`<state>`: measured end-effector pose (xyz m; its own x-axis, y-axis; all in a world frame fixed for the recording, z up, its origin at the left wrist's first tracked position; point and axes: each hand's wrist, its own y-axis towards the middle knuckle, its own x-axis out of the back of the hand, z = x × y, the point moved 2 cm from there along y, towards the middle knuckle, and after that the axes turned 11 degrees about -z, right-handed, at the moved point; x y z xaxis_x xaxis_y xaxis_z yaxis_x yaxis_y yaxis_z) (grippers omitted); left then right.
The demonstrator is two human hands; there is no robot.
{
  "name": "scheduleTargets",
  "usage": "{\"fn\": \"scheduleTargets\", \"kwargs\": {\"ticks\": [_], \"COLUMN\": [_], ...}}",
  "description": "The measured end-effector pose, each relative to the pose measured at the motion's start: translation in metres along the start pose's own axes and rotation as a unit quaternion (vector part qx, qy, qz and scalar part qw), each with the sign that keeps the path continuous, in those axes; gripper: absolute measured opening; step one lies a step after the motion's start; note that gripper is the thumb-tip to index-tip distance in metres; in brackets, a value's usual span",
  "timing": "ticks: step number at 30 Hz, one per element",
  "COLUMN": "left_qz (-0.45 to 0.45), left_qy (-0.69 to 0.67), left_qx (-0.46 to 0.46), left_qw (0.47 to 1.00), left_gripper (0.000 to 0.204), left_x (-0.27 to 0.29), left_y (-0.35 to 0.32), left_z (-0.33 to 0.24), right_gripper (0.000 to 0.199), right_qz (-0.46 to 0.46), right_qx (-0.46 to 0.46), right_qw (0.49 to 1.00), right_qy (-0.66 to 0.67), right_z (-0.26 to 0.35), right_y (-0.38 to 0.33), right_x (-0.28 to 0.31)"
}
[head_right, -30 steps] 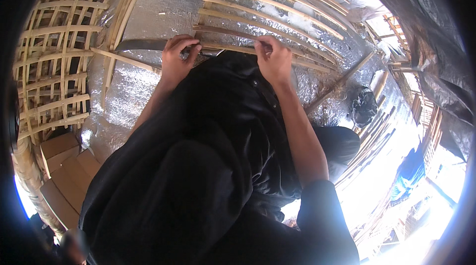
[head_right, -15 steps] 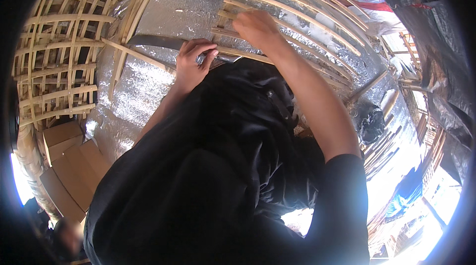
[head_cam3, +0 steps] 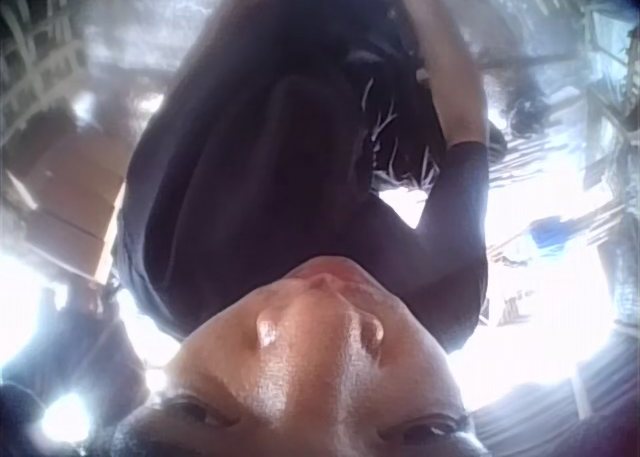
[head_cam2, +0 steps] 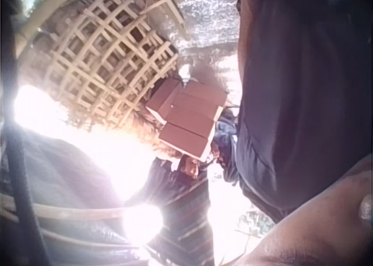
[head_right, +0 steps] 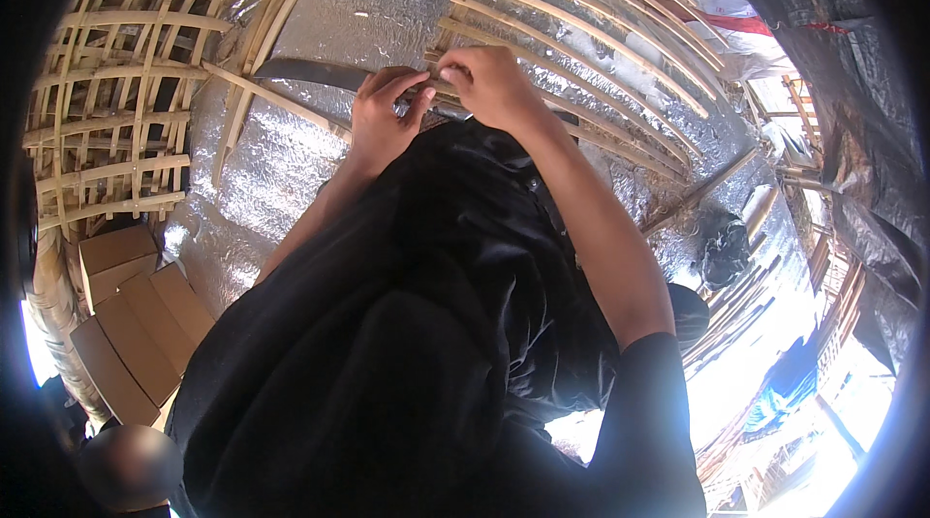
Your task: The person secures bamboo slats to a wooden frame using a stapler by hand, handling individual bamboo strips and aligning them with the grid before fastening.
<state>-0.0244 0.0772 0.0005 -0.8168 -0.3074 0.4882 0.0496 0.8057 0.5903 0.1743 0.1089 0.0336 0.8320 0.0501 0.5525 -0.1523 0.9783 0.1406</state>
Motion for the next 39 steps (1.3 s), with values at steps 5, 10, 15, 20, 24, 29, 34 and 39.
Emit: {"fn": "scheduleTargets", "kwargs": {"ticks": [5,10,15,20,24,29,34,39], "left_qz": [-0.007,-0.011,-0.009,0.001,0.003,-0.033,-0.035,-0.035], "left_qy": [0.04,0.05,0.042,0.03,0.007,-0.038,-0.01,-0.007], "left_qx": [-0.009,0.003,0.007,0.032,0.034,0.085,0.026,-0.005], "left_qw": [0.999,0.999,0.999,0.999,0.999,0.995,0.999,0.999], "left_gripper": [0.02,0.02,0.021,0.023,0.022,0.019,0.021,0.018], "left_x": [0.007,0.017,0.017,0.016,0.013,0.008,0.007,0.001], "left_y": [0.001,-0.001,0.0,-0.005,-0.002,-0.01,-0.005,-0.006], "left_z": [-0.006,0.002,0.0,0.005,0.003,0.004,-0.007,-0.02], "right_gripper": [0.016,0.017,0.018,0.026,0.028,0.017,0.008,0.009], "right_qz": [-0.036,0.007,0.045,0.101,0.094,-0.02,-0.125,-0.143], "right_qx": [-0.002,0.048,0.098,0.153,0.156,0.062,0.143,0.097], "right_qw": [0.999,0.998,0.989,0.961,0.962,0.991,0.979,0.984], "right_qy": [0.028,-0.04,-0.101,-0.208,-0.204,-0.121,-0.071,-0.034], "right_z": [0.004,0.035,0.037,0.063,0.052,0.039,0.025,0.032], "right_y": [-0.011,-0.004,0.003,0.009,0.004,-0.018,-0.035,-0.051], "right_x": [-0.019,-0.021,-0.022,-0.024,-0.038,-0.037,-0.037,-0.022]}}
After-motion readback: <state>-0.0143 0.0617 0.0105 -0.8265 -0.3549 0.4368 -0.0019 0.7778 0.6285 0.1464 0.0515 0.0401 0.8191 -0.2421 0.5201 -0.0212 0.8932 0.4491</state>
